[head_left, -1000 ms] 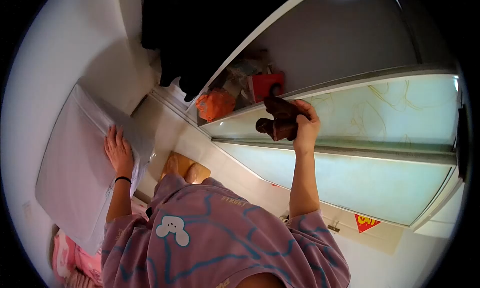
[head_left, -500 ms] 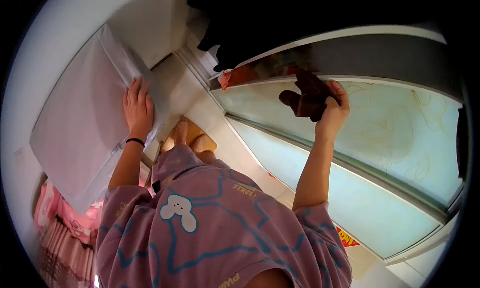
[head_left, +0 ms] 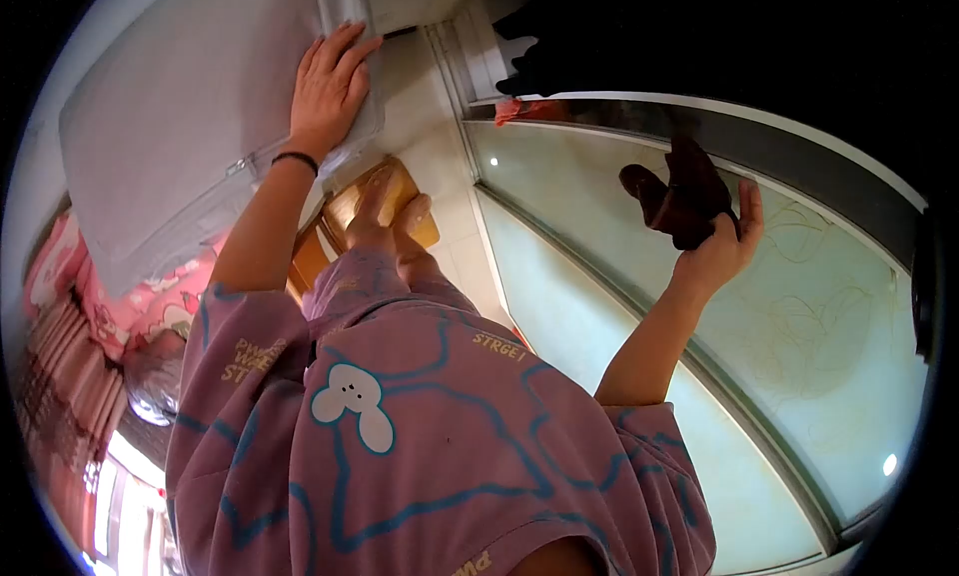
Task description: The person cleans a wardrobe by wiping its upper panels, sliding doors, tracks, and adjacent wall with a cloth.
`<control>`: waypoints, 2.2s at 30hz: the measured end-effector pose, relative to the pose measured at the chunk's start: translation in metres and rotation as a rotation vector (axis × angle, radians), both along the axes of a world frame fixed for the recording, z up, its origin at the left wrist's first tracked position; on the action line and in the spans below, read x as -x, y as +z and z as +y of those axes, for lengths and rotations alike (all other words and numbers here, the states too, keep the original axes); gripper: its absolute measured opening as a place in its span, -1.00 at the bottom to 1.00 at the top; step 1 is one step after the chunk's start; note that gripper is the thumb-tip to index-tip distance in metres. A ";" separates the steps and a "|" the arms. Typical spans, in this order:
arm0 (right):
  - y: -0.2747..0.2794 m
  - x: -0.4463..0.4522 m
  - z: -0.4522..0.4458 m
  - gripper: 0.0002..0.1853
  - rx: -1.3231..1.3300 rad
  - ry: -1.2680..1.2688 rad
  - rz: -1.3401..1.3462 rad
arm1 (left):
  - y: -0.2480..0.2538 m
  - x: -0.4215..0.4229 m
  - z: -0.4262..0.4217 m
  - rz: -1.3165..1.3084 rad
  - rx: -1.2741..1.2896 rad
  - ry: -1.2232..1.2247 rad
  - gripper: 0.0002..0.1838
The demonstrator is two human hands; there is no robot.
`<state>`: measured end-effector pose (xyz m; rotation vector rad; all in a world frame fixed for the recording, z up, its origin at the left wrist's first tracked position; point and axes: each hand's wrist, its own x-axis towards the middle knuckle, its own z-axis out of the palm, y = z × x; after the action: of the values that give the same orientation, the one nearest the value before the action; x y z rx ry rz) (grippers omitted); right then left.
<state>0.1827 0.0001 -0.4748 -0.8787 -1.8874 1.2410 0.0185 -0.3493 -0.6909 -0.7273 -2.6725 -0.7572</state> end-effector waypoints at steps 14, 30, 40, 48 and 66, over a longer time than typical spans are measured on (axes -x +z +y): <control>-0.122 0.055 -0.123 -0.55 -0.065 0.870 -0.248 | 0.052 -0.068 -0.031 -0.066 -0.383 -0.046 -0.68; -0.120 0.145 -0.189 -0.77 0.562 1.808 -0.273 | -0.246 -0.433 -0.247 -1.677 0.040 0.963 0.11; -0.199 0.128 -0.153 -0.84 0.395 2.505 0.145 | -0.402 -0.524 -0.215 -0.891 -0.729 1.126 -0.34; -0.409 -0.161 -0.092 -0.76 0.864 1.388 0.535 | -0.383 -0.489 -0.230 -0.493 -0.534 0.882 -0.39; -0.508 -0.518 0.032 -0.76 0.868 0.526 -0.523 | -0.344 -0.466 -0.202 -0.445 -0.247 0.992 -0.48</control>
<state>0.7008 0.0325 -0.9826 -1.2719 -2.0377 2.4480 0.4844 -0.5514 -1.0353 0.8782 -2.7005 -0.9598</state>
